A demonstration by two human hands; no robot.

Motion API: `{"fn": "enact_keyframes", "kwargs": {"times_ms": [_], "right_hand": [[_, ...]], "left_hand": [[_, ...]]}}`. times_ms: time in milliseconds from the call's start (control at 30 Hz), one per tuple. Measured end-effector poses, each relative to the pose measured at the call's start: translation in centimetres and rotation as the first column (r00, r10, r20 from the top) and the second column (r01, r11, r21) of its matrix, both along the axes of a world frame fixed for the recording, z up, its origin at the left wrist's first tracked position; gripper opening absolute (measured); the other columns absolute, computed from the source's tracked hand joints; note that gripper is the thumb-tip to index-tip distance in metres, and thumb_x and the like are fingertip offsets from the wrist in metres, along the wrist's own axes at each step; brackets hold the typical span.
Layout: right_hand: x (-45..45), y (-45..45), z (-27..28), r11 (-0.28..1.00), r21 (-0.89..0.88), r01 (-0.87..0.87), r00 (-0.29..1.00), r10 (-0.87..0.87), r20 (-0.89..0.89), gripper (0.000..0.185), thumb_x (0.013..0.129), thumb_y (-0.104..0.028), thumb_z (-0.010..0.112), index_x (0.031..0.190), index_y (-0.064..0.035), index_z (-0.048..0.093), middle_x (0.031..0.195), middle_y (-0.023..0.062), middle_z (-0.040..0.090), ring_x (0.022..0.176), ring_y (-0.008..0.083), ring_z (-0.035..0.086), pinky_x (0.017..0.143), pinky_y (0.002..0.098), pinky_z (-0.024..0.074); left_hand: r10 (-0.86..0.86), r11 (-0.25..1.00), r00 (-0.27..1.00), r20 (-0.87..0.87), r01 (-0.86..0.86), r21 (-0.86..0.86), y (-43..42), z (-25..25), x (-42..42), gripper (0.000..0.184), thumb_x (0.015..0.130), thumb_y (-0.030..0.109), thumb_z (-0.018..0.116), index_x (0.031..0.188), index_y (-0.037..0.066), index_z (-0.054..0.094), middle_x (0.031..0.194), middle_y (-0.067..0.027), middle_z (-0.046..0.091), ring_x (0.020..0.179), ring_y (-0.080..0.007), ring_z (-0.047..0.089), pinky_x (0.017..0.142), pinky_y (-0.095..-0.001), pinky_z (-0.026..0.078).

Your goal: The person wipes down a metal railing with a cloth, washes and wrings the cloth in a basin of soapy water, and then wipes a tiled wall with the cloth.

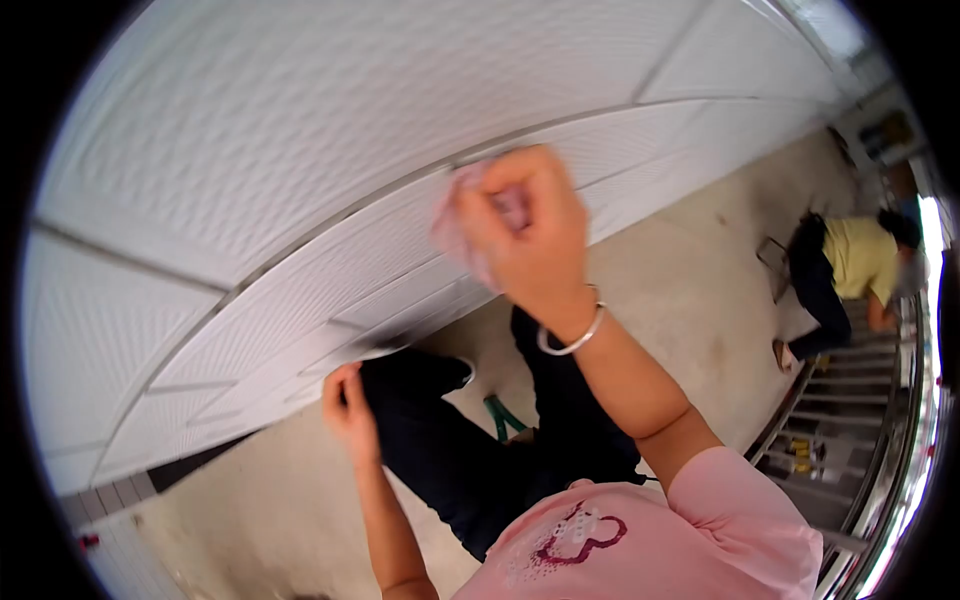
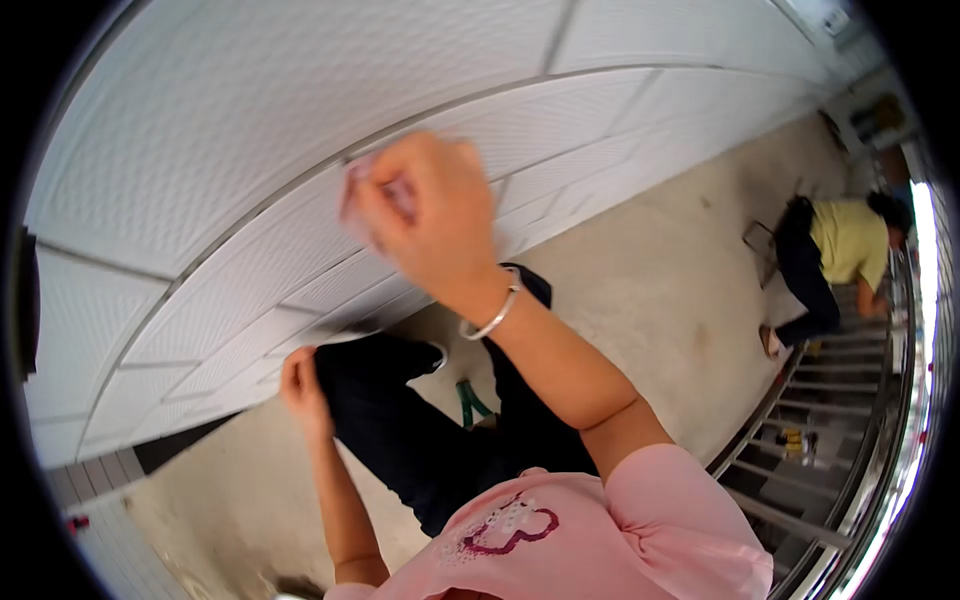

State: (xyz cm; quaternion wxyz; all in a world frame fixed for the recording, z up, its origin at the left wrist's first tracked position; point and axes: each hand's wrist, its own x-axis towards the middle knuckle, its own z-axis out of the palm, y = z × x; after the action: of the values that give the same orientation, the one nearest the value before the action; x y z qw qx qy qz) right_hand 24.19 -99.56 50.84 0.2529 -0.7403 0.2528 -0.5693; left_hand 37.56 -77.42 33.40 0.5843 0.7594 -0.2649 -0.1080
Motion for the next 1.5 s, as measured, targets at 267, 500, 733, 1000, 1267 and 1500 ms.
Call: {"fn": "enact_keyframes", "kwargs": {"times_ms": [267, 500, 733, 1000, 1267, 1500], "right_hand": [[-4.1, -1.6, -3.7, 0.995, 0.018, -0.095, 0.965, 0.096, -0.243, 0.014, 0.082, -0.015, 0.064, 0.085, -0.0076, 0.052, 0.07, 0.0084, 0.058, 0.061, 0.0217, 0.057, 0.057, 0.0318, 0.0448], [-7.8, -0.1, -5.8, 0.934, 0.348, -0.081, 0.983, 0.132, -0.126, 0.014, 0.083, -0.013, 0.062, 0.087, -0.0062, 0.05, 0.074, 0.0101, 0.06, 0.069, 0.0246, 0.059, 0.061, 0.0332, 0.0461], [-10.7, 3.1, -7.2, 0.866, 0.492, -0.084, 0.996, 0.052, 0.079, 0.014, 0.084, -0.01, 0.063, 0.087, -0.0042, 0.051, 0.075, 0.0085, 0.059, 0.068, 0.0169, 0.057, 0.065, 0.0301, 0.0463], [-12.0, 5.4, -7.0, 0.786, 0.594, -0.173, 0.985, 0.146, 0.092, 0.013, 0.085, -0.006, 0.063, 0.086, -0.0054, 0.051, 0.069, -0.004, 0.047, 0.063, 0.0026, 0.04, 0.056, 0.0209, 0.0368], [-12.8, 5.3, -8.1, 0.75, 0.646, -0.145, 0.989, 0.119, 0.084, 0.014, 0.085, -0.007, 0.063, 0.087, -0.0035, 0.05, 0.074, 0.0019, 0.053, 0.071, 0.0066, 0.049, 0.066, 0.0239, 0.043], [-13.3, 4.7, -9.2, 0.736, 0.642, -0.213, 0.975, 0.116, 0.191, 0.011, 0.087, -0.003, 0.061, 0.09, -0.0036, 0.051, 0.075, -0.0017, 0.052, 0.069, 0.0037, 0.047, 0.063, 0.0214, 0.0415]], "left_hand": [[-0.562, 0.272, 0.819, 0.114, 0.313, -0.91, -0.9, 26.7, -3.9, 0.028, 0.098, 0.022, 0.038, 0.107, 0.006, 0.059, 0.121, -0.0124, 0.052, 0.127, -0.026, 0.036, 0.11, -0.045, 0.022], [-0.836, 0.171, 0.406, 0.369, 0.831, -0.529, -5.2, 33.5, -9.4, 0.029, 0.097, 0.022, 0.038, 0.105, 0.007, 0.062, 0.116, -0.0096, 0.053, 0.117, -0.0224, 0.042, 0.108, -0.037, 0.031], [-0.868, 0.161, 0.353, 0.35, 0.866, -0.473, -5.3, 33.0, -11.4, 0.033, 0.098, 0.027, 0.032, 0.099, 0.007, 0.058, 0.107, -0.0101, 0.052, 0.107, -0.0224, 0.044, 0.106, -0.0389, 0.032], [-0.862, 0.191, 0.375, 0.341, 0.863, -0.468, -4.4, 33.3, -12.1, 0.039, 0.099, 0.033, 0.025, 0.092, 0.007, 0.054, 0.096, -0.0106, 0.051, 0.095, -0.0224, 0.046, 0.104, -0.0412, 0.033], [-0.836, 0.23, 0.435, 0.336, 0.832, -0.505, -3.8, 33.1, -11.8, 0.047, 0.1, 0.04, 0.019, 0.086, 0.007, 0.05, 0.085, -0.0111, 0.05, 0.083, -0.0224, 0.049, 0.102, -0.0434, 0.034], [-0.695, 0.48, 0.719, 0.023, 0.487, -0.73, -2.8, 30.9, -11.4, 0.055, 0.101, 0.045, 0.013, 0.08, 0.007, 0.046, 0.075, -0.0116, 0.05, 0.073, -0.0225, 0.051, 0.1, -0.0454, 0.035]]}}
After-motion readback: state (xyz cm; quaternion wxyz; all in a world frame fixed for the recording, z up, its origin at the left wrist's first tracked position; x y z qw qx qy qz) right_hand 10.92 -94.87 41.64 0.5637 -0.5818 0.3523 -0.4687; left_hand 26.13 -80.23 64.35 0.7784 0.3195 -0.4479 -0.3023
